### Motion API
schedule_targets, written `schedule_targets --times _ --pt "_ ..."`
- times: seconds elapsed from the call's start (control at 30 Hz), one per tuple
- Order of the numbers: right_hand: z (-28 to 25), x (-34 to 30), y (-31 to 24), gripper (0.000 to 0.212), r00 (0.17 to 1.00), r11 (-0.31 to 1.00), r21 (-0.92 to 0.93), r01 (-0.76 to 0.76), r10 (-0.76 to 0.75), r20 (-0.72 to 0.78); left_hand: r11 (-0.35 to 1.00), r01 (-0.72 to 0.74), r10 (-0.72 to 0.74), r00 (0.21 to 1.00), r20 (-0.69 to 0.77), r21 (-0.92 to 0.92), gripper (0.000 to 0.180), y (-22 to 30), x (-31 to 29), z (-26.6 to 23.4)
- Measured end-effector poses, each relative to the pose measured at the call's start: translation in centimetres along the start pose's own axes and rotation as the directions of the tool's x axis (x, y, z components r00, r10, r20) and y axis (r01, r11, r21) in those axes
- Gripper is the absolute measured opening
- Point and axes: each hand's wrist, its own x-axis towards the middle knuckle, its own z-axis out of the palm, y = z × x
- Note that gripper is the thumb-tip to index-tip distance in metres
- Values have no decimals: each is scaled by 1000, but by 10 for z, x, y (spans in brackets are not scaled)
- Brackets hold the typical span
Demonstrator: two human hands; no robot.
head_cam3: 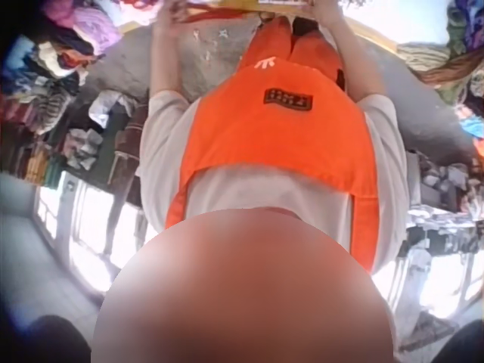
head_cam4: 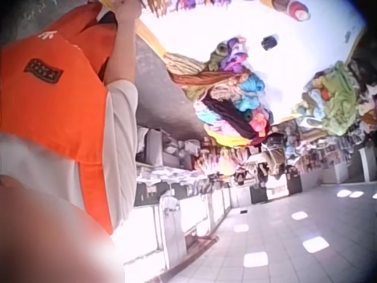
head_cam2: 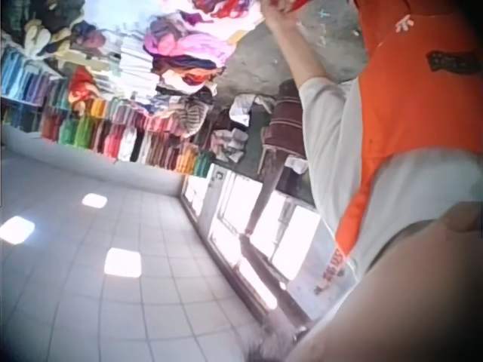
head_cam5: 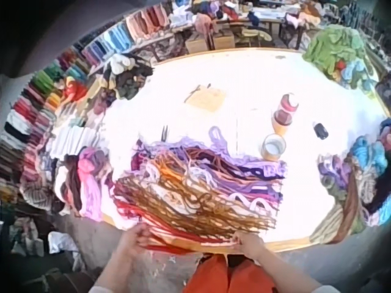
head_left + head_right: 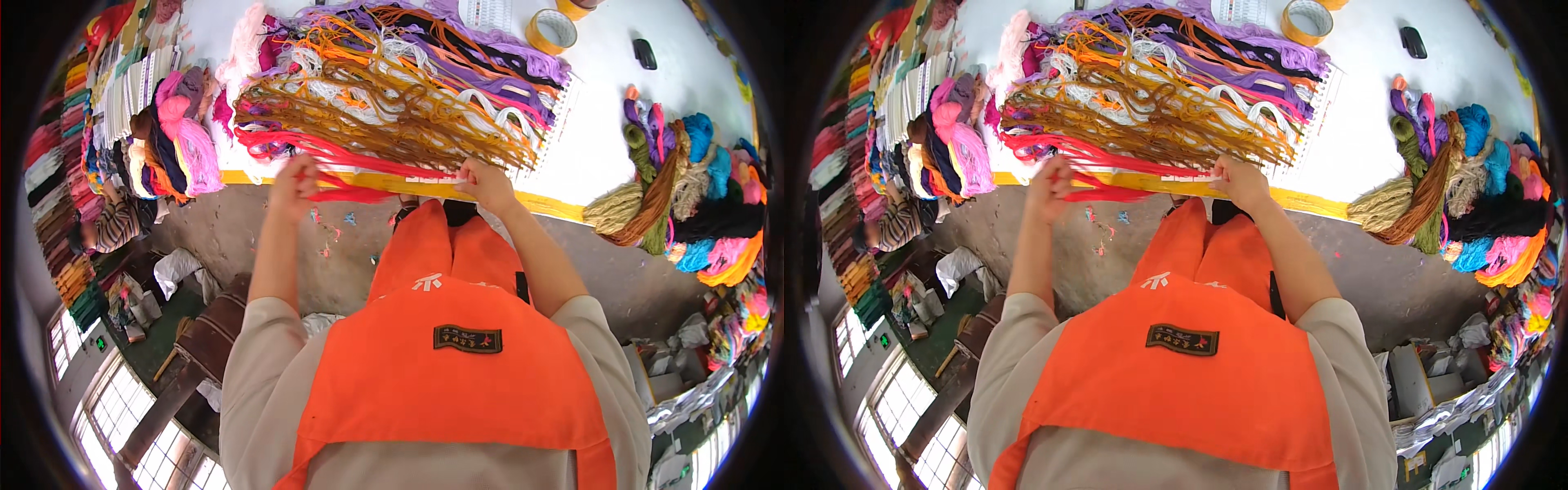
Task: The person sorts and organizes colorful yarn strands and yarn bundles by hand at a factory workbench.
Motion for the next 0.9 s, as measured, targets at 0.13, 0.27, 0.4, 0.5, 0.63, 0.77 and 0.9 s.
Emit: schedule_targets --times 0.13,0.27,0.4,0.5,0.63,0.77,0.9 --pt "3 3 1 29 999 998 -54 26 -27 -21 933 -332 358 898 -256 140 14 53 -12 -21" --pt "4 3 -11 29 1000 994 -113 -6 9 24 -28 -86 573 815 87 996 57 47 -26 -28" --pt "16 -1 -6 28 997 999 -32 -15 13 -71 836 -340 308 940 143 432 47 1 -59 77" --pt "19 -10 -48 17 970 949 271 162 -103 -220 950 -295 312 904 292 -99 47 -7 -90 127" --pt "-12 -59 -174 8 959 620 732 283 -167 -230 930 -238 337 856 391 -281 48 -6 -116 137" --pt "-19 -90 -242 11 945 547 776 314 -256 -202 941 -310 338 824 455 -137 45 -1 -140 142" --pt "-9 -98 -252 13 967 502 830 245 -185 -174 877 -480 415 775 476 17 35 1 -155 141"
